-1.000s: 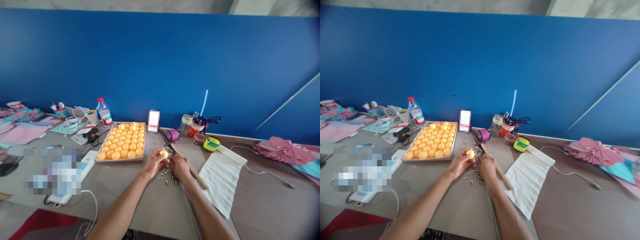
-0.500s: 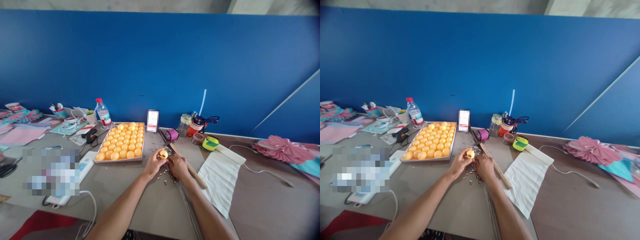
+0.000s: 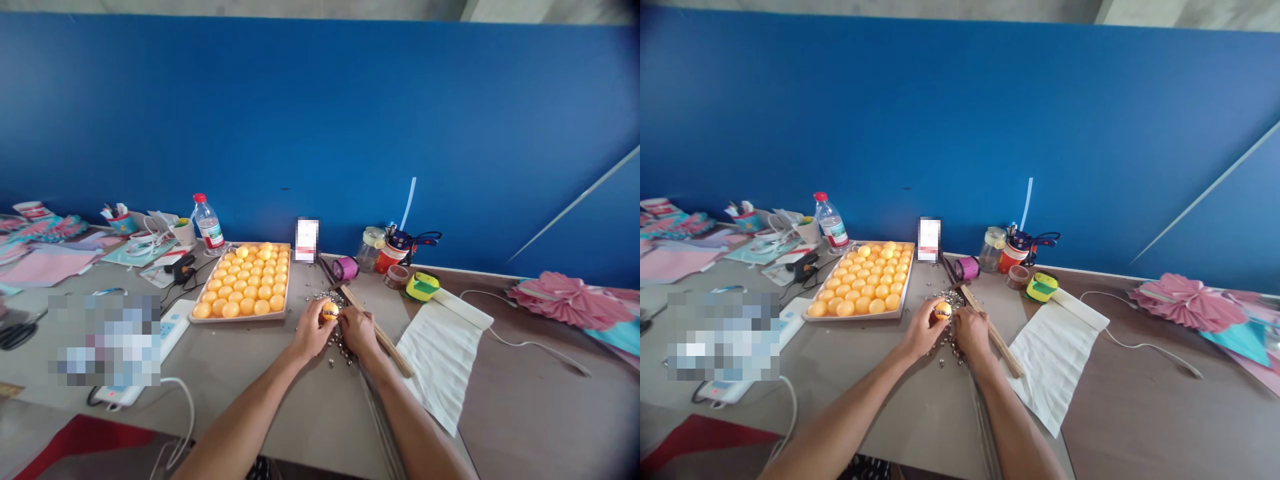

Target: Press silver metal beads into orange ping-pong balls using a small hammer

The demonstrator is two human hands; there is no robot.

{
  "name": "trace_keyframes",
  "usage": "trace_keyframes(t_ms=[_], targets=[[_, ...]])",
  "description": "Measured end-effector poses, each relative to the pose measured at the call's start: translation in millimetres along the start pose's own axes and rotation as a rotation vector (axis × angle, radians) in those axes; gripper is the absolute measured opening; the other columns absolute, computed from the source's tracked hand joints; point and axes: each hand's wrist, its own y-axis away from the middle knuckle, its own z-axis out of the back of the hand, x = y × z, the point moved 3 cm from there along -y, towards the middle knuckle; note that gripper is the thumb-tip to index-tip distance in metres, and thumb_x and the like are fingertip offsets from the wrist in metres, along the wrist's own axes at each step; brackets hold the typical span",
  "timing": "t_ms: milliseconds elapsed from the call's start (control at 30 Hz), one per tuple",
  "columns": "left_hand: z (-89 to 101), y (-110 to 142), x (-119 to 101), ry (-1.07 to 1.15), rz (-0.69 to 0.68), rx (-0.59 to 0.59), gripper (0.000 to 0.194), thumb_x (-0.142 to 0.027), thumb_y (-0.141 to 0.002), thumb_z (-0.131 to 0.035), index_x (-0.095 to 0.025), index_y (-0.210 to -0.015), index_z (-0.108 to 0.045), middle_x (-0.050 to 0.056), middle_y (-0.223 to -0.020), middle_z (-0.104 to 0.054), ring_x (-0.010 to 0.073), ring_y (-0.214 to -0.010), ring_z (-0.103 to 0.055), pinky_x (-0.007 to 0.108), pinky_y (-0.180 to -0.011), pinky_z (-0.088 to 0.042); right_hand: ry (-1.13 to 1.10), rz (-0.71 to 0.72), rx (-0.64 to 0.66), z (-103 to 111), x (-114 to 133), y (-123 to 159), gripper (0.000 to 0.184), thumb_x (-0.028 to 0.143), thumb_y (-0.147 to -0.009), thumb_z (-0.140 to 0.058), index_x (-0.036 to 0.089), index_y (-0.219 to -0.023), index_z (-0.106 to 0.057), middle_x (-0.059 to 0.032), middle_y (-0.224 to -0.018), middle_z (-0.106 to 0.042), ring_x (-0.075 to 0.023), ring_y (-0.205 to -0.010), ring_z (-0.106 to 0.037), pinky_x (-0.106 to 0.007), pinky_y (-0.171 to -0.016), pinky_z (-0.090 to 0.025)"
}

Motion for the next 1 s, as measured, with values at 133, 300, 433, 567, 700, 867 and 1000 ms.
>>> trace_keyframes(t_ms=[133, 300, 433, 567, 700, 867, 1000], targets=[[0.9, 0.8, 1.2, -0.037, -0.045, -0.013, 0.042, -0.011, -0.073, -0.059, -0.019, -0.114, -0.052, 0.008, -0.103, -0.059, 0.0199, -0.096, -0.057, 0.038, -0.087, -0.049, 0.017, -0.003, 0.007, 1.4, -0.2, 0.5, 0.02, 0.018, -0.083, -0.047, 0.021, -0.088, -0.066, -0.0028, -0.093, -0.068, -0.0154, -0.092, -0.059, -0.028, -0.085, -0.028], [1.2, 0.9, 2.6, -0.051, -0.031, -0.016, 0.042, -0.012, -0.074, -0.059, -0.017, -0.116, -0.051, 0.01, -0.105, -0.06, 0.0205, -0.097, -0.057, 0.038, -0.087, -0.048, 0.095, 0.015, 0.067, 1.9, 4.6, 1.7, 0.02, 0.016, -0.081, -0.049, 0.022, -0.087, -0.067, -0.0035, -0.092, -0.067, -0.0164, -0.095, -0.058, -0.028, -0.083, -0.029], [3.6, 0.1, -1.9, -0.003, 0.009, -0.02, 0.041, -0.016, -0.076, -0.057, -0.018, -0.117, -0.052, 0.01, -0.108, -0.061, 0.021, -0.098, -0.058, 0.039, -0.089, -0.047, 0.064, -0.003, 0.052, 2.5, 4.5, 1.6, 0.021, 0.016, -0.082, -0.047, 0.02, -0.084, -0.067, -0.0033, -0.089, -0.067, -0.0159, -0.091, -0.058, -0.028, -0.084, -0.03], [5.1, 0.0, -3.5, 0.067, 0.052, -0.003, 0.037, -0.02, -0.078, -0.057, -0.019, -0.114, -0.055, 0.01, -0.111, -0.062, 0.0215, -0.101, -0.058, 0.038, -0.091, -0.046, -0.036, -0.005, -0.04, 5.8, 2.4, 1.4, 0.02, 0.016, -0.081, -0.046, 0.019, -0.081, -0.065, -0.004, -0.09, -0.066, -0.0165, -0.091, -0.058, -0.029, -0.085, -0.031], [5.0, 0.4, -0.9, 0.09, 0.081, 0.003, 0.036, -0.022, -0.078, -0.057, -0.019, -0.114, -0.054, 0.009, -0.111, -0.063, 0.021, -0.101, -0.058, 0.038, -0.091, -0.046, -0.148, -0.025, -0.174, 9.9, -1.3, 1.0, 0.02, 0.018, -0.081, -0.044, 0.018, -0.08, -0.064, -0.0059, -0.091, -0.067, -0.0183, -0.091, -0.058, -0.03, -0.085, -0.034], [4.8, 0.8, 0.6, 0.07, 0.101, 0.01, 0.035, -0.023, -0.079, -0.056, -0.018, -0.113, -0.052, 0.009, -0.11, -0.062, 0.0203, -0.1, -0.058, 0.036, -0.089, -0.046, -0.278, -0.072, -0.173, 6.9, -5.7, -0.3, 0.023, 0.023, -0.081, -0.041, 0.018, -0.083, -0.063, -0.0052, -0.082, -0.069, -0.0186, -0.077, -0.061, -0.03, -0.079, -0.04], [4.9, 0.6, 0.1, 0.058, 0.11, 0.017, 0.035, -0.022, -0.079, -0.056, -0.017, -0.113, -0.051, 0.009, -0.107, -0.062, 0.0198, -0.097, -0.058, 0.036, -0.087, -0.047, -0.361, -0.032, -0.159, 5.7, -3.3, -1.0, 0.02, 0.024, -0.078, -0.044, 0.019, -0.081, -0.063, -0.0044, -0.083, -0.068, -0.0188, -0.079, -0.061, -0.03, -0.078, -0.043]])
